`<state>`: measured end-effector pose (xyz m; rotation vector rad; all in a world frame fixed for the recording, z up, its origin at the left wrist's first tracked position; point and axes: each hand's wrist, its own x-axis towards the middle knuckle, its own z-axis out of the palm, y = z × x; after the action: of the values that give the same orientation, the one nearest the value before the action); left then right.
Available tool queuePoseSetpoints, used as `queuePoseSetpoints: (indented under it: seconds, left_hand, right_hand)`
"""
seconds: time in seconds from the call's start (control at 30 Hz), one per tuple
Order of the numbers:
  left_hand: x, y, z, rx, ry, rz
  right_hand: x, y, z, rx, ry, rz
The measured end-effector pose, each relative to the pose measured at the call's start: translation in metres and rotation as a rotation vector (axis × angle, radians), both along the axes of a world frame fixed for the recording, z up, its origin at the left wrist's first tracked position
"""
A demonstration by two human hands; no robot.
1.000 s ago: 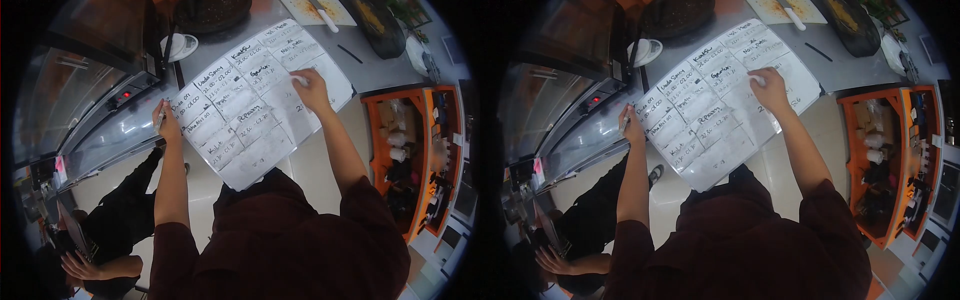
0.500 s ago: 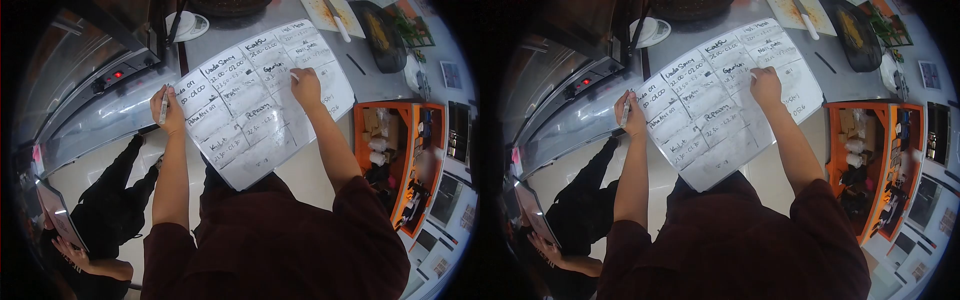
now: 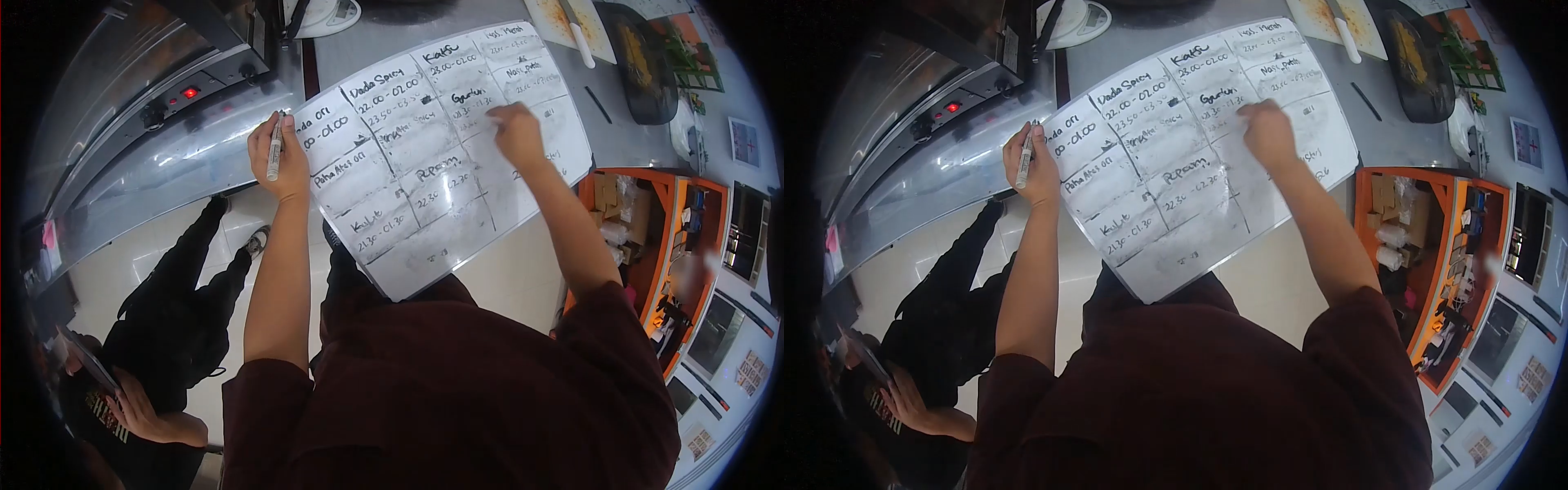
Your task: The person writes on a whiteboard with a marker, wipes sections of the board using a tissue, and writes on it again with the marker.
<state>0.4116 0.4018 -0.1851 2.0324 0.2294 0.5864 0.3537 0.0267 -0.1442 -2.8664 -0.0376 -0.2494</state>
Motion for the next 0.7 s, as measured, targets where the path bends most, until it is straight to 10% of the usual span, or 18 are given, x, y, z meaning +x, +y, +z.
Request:
queuePoseSetpoints:
  seconds: [0.7]
  left_hand:
    - [-0.001, -0.001, 0.0, -0.009, -0.012, 0.038]
  right_hand:
    - [0.002, 0.013, -0.001, 0.003, 0.026, 0.047]
